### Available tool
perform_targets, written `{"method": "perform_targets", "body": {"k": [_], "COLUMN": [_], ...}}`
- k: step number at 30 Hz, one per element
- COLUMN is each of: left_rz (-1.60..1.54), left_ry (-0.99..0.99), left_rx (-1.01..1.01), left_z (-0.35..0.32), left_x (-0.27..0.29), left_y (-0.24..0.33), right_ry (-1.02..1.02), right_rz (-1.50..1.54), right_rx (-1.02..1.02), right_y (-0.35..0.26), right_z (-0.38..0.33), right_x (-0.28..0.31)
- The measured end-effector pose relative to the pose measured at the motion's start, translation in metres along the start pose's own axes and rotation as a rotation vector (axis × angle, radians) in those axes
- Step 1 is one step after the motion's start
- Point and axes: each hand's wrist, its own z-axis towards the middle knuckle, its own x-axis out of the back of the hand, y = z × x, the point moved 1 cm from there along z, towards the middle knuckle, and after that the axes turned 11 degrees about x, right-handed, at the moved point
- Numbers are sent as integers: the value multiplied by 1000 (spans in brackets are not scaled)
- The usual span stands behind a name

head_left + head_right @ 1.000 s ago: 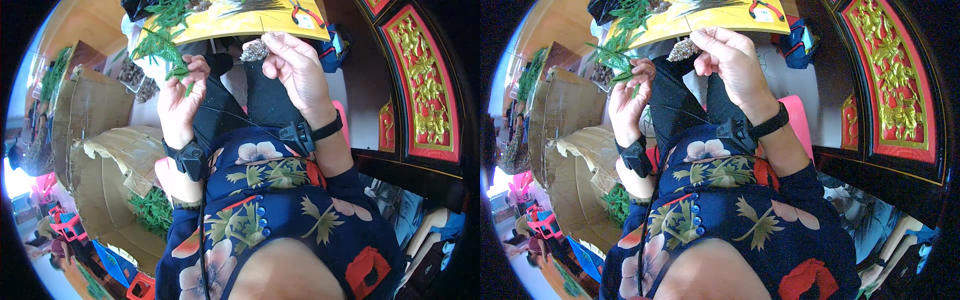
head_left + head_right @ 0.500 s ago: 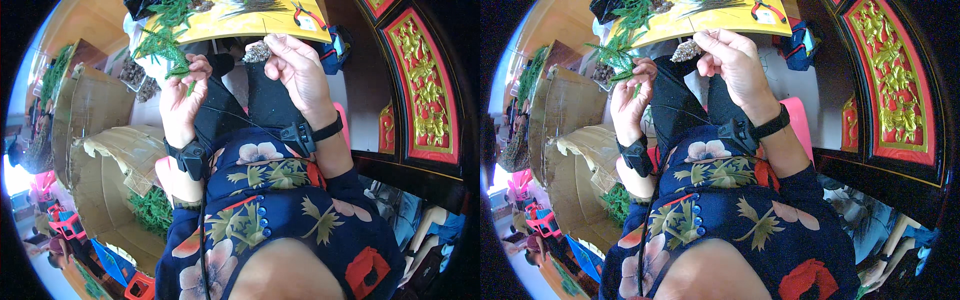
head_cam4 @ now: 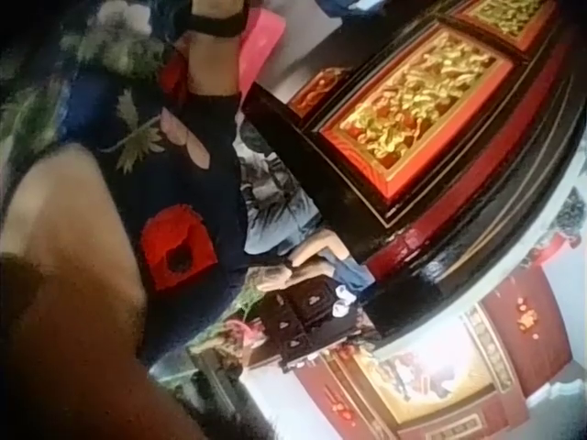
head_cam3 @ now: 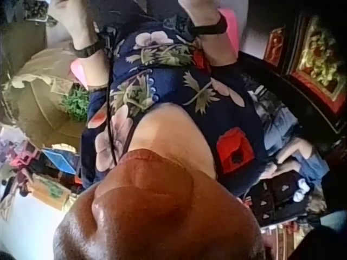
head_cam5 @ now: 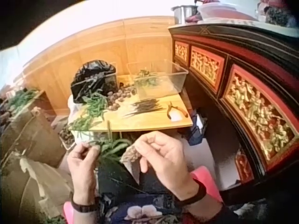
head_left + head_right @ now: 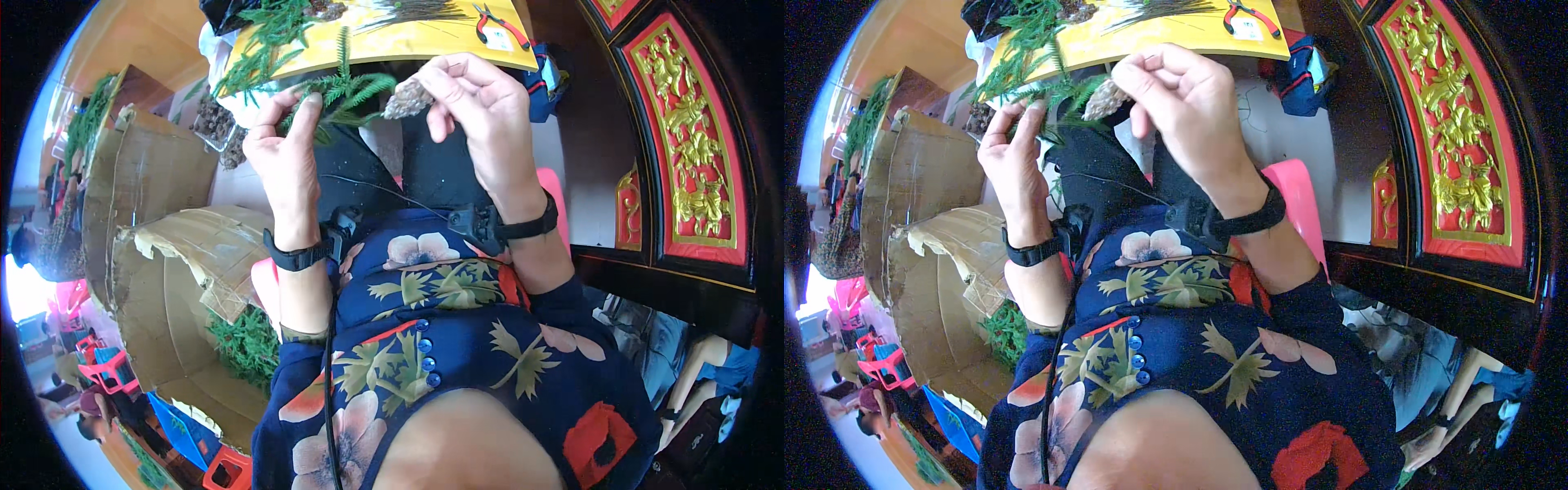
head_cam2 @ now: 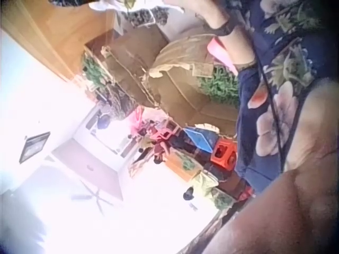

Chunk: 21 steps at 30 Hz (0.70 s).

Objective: Assembling decorative artificial plants by attaching smaller leaf clusters to a main branch.

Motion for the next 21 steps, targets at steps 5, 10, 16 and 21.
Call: {"method": "perform_targets", "body": {"k": [5,10,16,21], "left_rz": [39,-141,-340,-292], "left_ry": [-44,-222,-343,-355], "left_rx": [19,211,367,373], "left_z": [-3,-4,-9,-9], "left_x": [-5,-11,-16,-14], "left_y": [-1,1,13,9], "right_ry": [-81,-77,-18,-38], "right_rz": [-108,-492,-679,-840], "right_rx": [-1,197,298,419], "right_y": [5,17,6,-10], "right_z": [-5,-6,-6,-1], "right_x": [-7,-12,-12,-14]}}
